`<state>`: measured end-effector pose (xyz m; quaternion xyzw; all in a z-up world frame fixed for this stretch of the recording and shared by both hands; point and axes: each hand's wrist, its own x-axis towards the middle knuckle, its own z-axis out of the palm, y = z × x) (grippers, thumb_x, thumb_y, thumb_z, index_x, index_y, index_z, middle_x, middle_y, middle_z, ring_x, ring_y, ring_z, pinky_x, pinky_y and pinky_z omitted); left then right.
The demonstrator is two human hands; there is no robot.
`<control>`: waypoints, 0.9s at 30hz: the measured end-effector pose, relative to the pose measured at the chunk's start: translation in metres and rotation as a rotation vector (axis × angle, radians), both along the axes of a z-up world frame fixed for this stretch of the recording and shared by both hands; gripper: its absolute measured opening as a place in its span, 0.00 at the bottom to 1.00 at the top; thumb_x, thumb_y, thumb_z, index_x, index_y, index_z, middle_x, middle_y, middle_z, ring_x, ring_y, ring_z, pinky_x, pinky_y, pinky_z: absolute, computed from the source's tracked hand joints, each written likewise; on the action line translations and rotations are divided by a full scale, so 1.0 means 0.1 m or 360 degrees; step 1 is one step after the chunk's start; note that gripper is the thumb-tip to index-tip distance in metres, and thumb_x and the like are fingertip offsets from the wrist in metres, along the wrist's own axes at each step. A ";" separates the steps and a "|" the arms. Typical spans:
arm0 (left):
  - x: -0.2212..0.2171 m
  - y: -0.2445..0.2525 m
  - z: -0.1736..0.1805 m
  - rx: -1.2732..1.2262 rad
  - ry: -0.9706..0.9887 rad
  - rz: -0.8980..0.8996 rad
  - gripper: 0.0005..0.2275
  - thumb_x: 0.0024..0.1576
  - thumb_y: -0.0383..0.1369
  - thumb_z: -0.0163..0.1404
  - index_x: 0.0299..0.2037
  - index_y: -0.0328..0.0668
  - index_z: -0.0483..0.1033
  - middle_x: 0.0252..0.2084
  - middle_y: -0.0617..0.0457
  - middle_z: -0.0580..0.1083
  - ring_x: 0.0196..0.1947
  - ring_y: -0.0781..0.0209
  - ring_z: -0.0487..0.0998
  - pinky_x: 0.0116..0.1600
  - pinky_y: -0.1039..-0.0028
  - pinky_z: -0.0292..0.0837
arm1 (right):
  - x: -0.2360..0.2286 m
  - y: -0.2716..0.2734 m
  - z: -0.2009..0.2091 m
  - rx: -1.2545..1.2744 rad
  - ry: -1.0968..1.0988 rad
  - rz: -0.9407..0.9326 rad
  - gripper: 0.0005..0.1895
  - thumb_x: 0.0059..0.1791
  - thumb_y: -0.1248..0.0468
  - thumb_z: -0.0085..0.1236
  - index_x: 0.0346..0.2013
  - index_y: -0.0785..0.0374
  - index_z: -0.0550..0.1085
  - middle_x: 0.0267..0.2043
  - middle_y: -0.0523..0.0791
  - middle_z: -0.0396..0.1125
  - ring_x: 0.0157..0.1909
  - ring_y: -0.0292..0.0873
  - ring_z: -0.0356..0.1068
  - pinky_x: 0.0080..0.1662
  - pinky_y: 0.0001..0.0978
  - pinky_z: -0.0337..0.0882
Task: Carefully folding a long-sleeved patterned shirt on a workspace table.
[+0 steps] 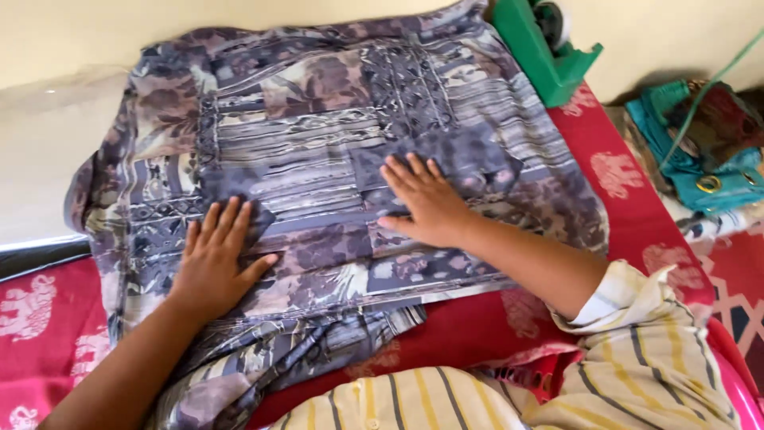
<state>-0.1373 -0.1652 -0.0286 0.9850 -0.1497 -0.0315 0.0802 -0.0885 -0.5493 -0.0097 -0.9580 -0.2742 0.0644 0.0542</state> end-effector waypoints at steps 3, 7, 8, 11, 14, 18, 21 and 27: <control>-0.07 0.17 0.04 -0.0008 0.0030 0.0038 0.42 0.57 0.63 0.34 0.78 0.52 0.39 0.81 0.53 0.39 0.80 0.53 0.34 0.76 0.53 0.28 | -0.08 -0.35 0.25 -0.0105 0.0162 -0.0225 0.47 0.53 0.30 0.20 0.78 0.53 0.33 0.82 0.44 0.22 0.80 0.53 0.21 0.75 0.54 0.27; -0.16 0.34 0.09 0.0012 0.0133 0.0168 0.43 0.56 0.63 0.32 0.78 0.54 0.33 0.81 0.58 0.36 0.80 0.59 0.32 0.77 0.55 0.25 | -0.12 -0.97 0.22 -0.0166 0.0107 -0.0529 0.47 0.52 0.31 0.16 0.78 0.53 0.32 0.82 0.45 0.20 0.80 0.53 0.22 0.75 0.55 0.32; -0.19 0.39 0.08 0.0016 0.0137 0.0158 0.43 0.56 0.63 0.32 0.78 0.54 0.33 0.81 0.58 0.36 0.80 0.59 0.32 0.77 0.55 0.25 | -0.13 -1.12 0.18 -0.0163 0.0113 -0.0538 0.47 0.52 0.31 0.16 0.78 0.53 0.32 0.82 0.45 0.20 0.80 0.53 0.22 0.75 0.55 0.32; -0.28 0.53 0.08 -0.0031 0.0060 0.0180 0.43 0.56 0.64 0.28 0.78 0.47 0.36 0.81 0.51 0.39 0.80 0.56 0.35 0.76 0.52 0.29 | -0.20 -1.50 0.17 -0.0117 0.0060 -0.0665 0.48 0.51 0.29 0.20 0.78 0.50 0.30 0.82 0.44 0.22 0.81 0.52 0.20 0.74 0.53 0.28; -0.38 0.69 0.10 0.0064 0.0203 0.0335 0.43 0.56 0.64 0.27 0.77 0.51 0.31 0.81 0.56 0.34 0.79 0.57 0.32 0.78 0.56 0.29 | -0.30 -1.74 0.27 -0.0197 0.0120 -0.0848 0.48 0.52 0.30 0.18 0.78 0.51 0.29 0.83 0.44 0.20 0.81 0.52 0.22 0.75 0.57 0.29; -0.56 0.90 0.06 -0.0026 0.0070 0.0509 0.41 0.57 0.61 0.30 0.77 0.48 0.41 0.81 0.48 0.40 0.80 0.46 0.35 0.75 0.44 0.28 | -0.29 -2.27 0.03 -0.0079 0.0089 -0.1197 0.48 0.52 0.33 0.28 0.78 0.59 0.40 0.82 0.47 0.30 0.81 0.57 0.29 0.72 0.61 0.38; -0.63 0.89 0.13 -0.0117 -0.0044 0.0517 0.38 0.58 0.54 0.35 0.77 0.43 0.47 0.81 0.43 0.43 0.80 0.40 0.36 0.73 0.37 0.31 | -0.39 -2.62 -0.07 -0.0059 -0.0253 -0.1230 0.38 0.55 0.40 0.43 0.63 0.71 0.61 0.67 0.59 0.52 0.68 0.64 0.51 0.65 0.58 0.54; -0.68 1.00 -0.22 -0.0153 -0.0315 0.0143 0.38 0.58 0.51 0.36 0.77 0.38 0.48 0.81 0.38 0.45 0.79 0.33 0.35 0.72 0.36 0.35 | -0.87 -2.48 0.23 -0.0116 0.0076 -0.1511 0.25 0.55 0.44 0.52 0.33 0.65 0.75 0.41 0.55 0.69 0.40 0.59 0.70 0.38 0.54 0.66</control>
